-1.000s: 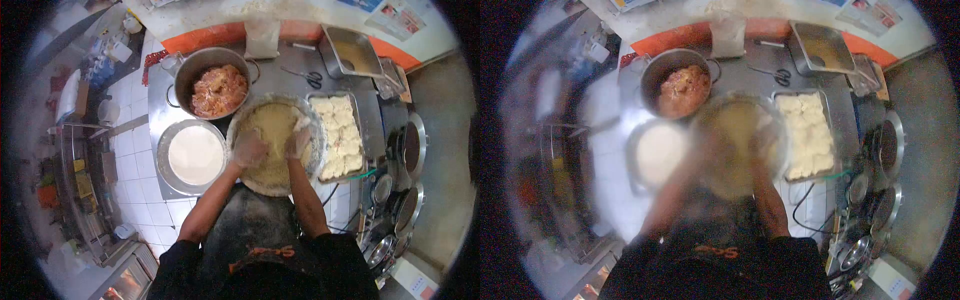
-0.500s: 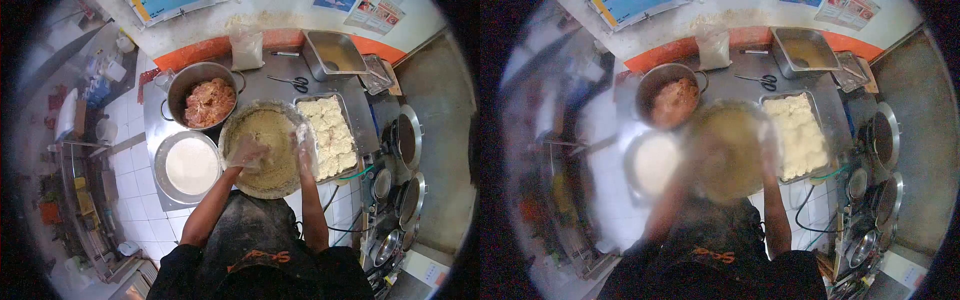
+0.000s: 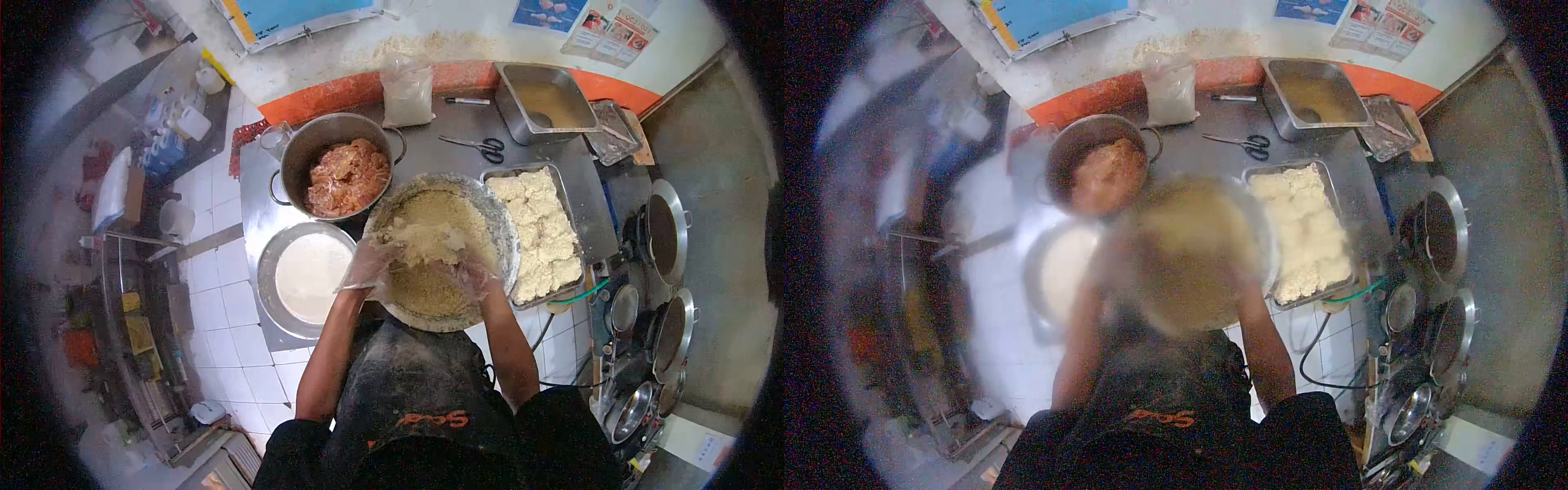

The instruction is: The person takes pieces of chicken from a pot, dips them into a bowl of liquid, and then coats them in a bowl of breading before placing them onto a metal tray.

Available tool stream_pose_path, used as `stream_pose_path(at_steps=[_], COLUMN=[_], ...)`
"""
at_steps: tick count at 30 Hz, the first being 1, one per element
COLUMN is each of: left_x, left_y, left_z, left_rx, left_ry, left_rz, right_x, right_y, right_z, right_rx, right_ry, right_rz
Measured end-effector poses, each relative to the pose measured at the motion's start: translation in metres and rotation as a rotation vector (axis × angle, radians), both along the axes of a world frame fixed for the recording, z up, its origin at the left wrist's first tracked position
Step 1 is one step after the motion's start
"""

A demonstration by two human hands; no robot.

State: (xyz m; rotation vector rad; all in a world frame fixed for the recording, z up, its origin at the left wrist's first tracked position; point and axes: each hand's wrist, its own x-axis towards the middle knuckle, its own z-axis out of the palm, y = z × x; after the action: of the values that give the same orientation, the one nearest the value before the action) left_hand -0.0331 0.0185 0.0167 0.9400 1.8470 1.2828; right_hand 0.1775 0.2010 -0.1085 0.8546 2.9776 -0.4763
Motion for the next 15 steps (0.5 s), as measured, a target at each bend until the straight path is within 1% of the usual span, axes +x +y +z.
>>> stream_pose_path(at_steps=[2,3,4,5,6,9,10,11,12,13,14,15], left_x=[0.006,0.003,-0.007,-0.008,-0.002,0.006,-0.003,-0.002,-0.001,0.001,0.004,0.006], left_y=[0.005,0.003,-0.001,-0.001,0.003,0.001,-0.004,-0.015,-0.022,-0.024,-0.023,-0.022], left_z=[-0.03,-0.059,-0.095,-0.115,-0.112,-0.09,-0.158,-0.162,-0.163,-0.163,-0.161,-0.156], left_rx=[0.006,0.014,-0.065,-0.132,-0.116,-0.253,-0.193,-0.183,-0.037,0.117,0.133,0.089], left_ry=[-0.766,-0.772,-0.359,0.056,0.053,0.231,1.071,1.08,1.223,1.361,1.369,1.18], left_rz=[0.329,0.321,0.166,0.01,-0.008,-0.042,-0.424,-0.433,-0.445,-0.452,-0.461,-0.414], right_x=[0.005,0.009,0.016,0.025,0.035,0.059,0.063,0.069,0.077,0.088,0.095,0.099], right_y=[0.015,0.024,0.032,0.041,0.052,0.089,0.103,0.121,0.144,0.172,0.196,0.214], right_z=[0.006,0.01,0.014,0.02,0.026,0.055,0.073,0.085,0.088,0.087,0.084,0.077], right_rx=[-0.597,-0.806,-0.94,-1.027,-1.062,-1.088,-1.25,-1.413,-1.406,-0.863,-0.32,-0.311], right_ry=[0.278,0.368,0.428,0.471,0.495,0.554,0.612,0.669,0.687,0.527,0.343,0.352], right_rz=[-0.154,-0.23,-0.282,-0.317,-0.336,-0.366,-0.456,-0.546,-0.551,-0.301,-0.066,-0.079])
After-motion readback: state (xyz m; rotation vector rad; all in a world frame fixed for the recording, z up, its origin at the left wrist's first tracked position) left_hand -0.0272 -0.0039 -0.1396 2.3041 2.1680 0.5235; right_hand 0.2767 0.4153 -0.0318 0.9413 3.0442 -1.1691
